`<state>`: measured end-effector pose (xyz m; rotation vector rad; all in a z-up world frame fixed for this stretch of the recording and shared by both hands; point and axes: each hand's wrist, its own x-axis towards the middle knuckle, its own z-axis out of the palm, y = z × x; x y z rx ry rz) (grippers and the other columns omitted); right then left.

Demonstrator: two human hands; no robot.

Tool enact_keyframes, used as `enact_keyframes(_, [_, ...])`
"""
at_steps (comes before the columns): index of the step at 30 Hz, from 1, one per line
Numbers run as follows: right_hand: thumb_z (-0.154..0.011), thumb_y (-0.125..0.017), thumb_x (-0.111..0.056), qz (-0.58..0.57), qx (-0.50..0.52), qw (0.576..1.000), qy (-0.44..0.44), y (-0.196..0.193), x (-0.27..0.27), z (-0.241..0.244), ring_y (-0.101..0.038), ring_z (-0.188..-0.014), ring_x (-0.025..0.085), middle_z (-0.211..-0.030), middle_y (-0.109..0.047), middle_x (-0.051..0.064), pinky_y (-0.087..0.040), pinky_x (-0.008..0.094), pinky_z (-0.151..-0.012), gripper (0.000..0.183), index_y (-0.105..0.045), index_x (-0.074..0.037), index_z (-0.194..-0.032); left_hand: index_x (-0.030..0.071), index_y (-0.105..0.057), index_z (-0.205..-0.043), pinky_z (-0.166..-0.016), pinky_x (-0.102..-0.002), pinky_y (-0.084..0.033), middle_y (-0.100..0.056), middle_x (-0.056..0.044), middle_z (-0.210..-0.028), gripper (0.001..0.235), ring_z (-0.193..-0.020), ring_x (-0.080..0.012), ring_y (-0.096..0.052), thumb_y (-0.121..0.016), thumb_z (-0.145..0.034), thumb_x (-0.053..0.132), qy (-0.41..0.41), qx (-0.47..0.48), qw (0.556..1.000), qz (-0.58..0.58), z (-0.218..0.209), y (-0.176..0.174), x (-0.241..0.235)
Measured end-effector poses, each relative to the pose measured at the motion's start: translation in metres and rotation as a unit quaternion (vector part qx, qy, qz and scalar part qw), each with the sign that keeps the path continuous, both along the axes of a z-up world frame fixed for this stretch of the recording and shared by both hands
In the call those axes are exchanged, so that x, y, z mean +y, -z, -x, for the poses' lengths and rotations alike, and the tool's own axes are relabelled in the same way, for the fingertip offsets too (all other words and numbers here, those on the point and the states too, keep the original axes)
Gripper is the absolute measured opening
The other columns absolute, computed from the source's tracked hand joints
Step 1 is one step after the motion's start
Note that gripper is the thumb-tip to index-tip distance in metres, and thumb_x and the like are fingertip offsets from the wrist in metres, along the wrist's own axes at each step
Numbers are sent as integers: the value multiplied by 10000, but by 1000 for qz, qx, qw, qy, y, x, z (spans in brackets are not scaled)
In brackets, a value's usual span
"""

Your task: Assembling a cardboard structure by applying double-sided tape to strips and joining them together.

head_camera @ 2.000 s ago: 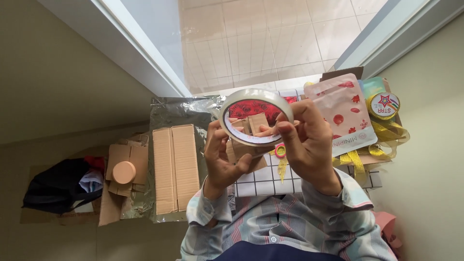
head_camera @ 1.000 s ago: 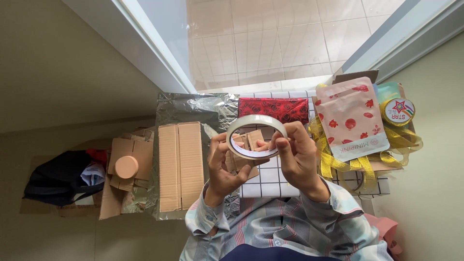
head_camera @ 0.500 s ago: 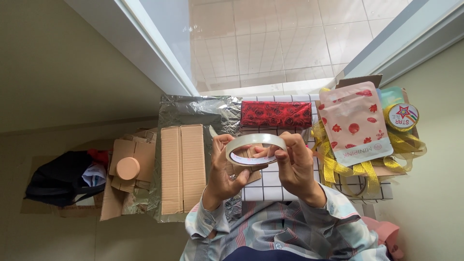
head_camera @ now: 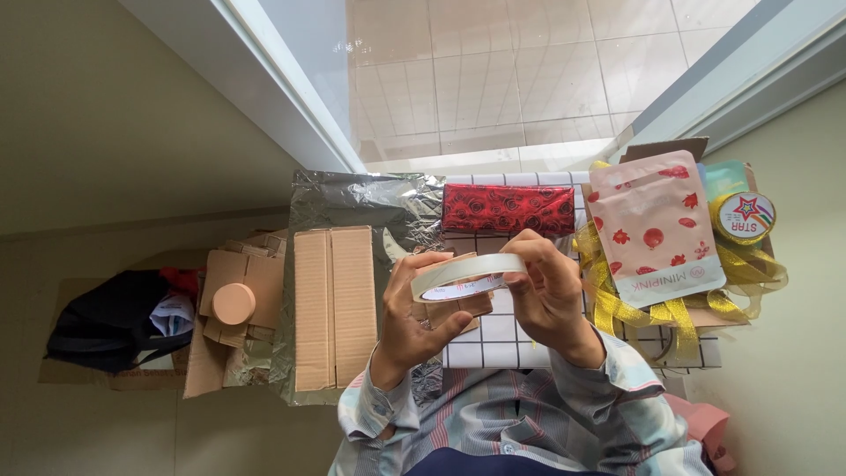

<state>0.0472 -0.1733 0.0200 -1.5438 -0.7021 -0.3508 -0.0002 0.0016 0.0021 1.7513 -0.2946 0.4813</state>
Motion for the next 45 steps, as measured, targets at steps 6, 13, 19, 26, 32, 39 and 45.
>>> enact_keyframes(6, [-933,-428,-350,-10,7,1000,-3,-1,0,-4,-532,-577,145,-714,-555,98,-433,239,-485,333,-548,-40,-952,92,-677,-1035,-843,-417,-456,-594,-118,-999,529,-913,-297,-601,-752,-678,474,-10,-32,999,-13,-6,-1,1])
enact_keyframes(13, [-959,-391,-356,-53,9,999,-1,1,-2,-5,-621,-645,204,-719,-557,100,-478,251,-540,311,-512,-71,-940,138,-691,-1014,-834,-400,-469,-622,-100,-978,535,-892,-280,-616,-759,-641,517,-3,-26,1000,-10,-7,-5,2])
enact_keyframes(19, [-962,-412,-377,-114,37,988,-96,-20,-1,-4,-658,-696,254,-678,-491,91,-541,445,-773,334,-444,-60,-861,124,-689,-958,-811,-396,-467,-631,-109,-949,470,-864,-292,-617,-775,-639,458,-4,-23,1000,-11,-7,-5,3])
enact_keyframes(26, [-835,-598,-460,-239,124,936,-225,2,-16,-18,-360,-445,133,-517,-327,22,-364,292,-485,459,-398,-78,-677,109,-681,-942,-804,-396,-468,-631,-115,-952,451,-862,-295,-616,-773,-642,433,9,-11,1000,-4,-9,-8,5])
enact_keyframes(32, [-790,-642,-404,-225,155,939,-210,-13,-15,-16,-250,-422,105,-467,-259,-12,-271,254,-431,489,-340,-107,-544,92,-684,-929,-794,-397,-471,-635,-131,-946,431,-856,-307,-615,-764,-654,414,23,-9,1000,-1,-9,-12,6])
enact_keyframes(39, [-753,-631,-346,-245,151,941,-180,-7,-21,-17,-219,-406,103,-432,-227,-16,-264,255,-429,467,-309,-122,-500,84,-688,-934,-786,-400,-463,-640,-142,-946,420,-850,-310,-606,-751,-664,399,39,-2,999,1,-11,-13,9])
enact_keyframes(45, [-754,-604,-320,-258,162,940,-152,10,-40,-14,-192,-395,102,-411,-218,-19,-256,271,-411,457,-298,-119,-480,91,-688,-933,-776,-402,-464,-643,-138,-940,410,-839,-302,-605,-746,-661,391,41,-1,999,-1,-12,-12,9])
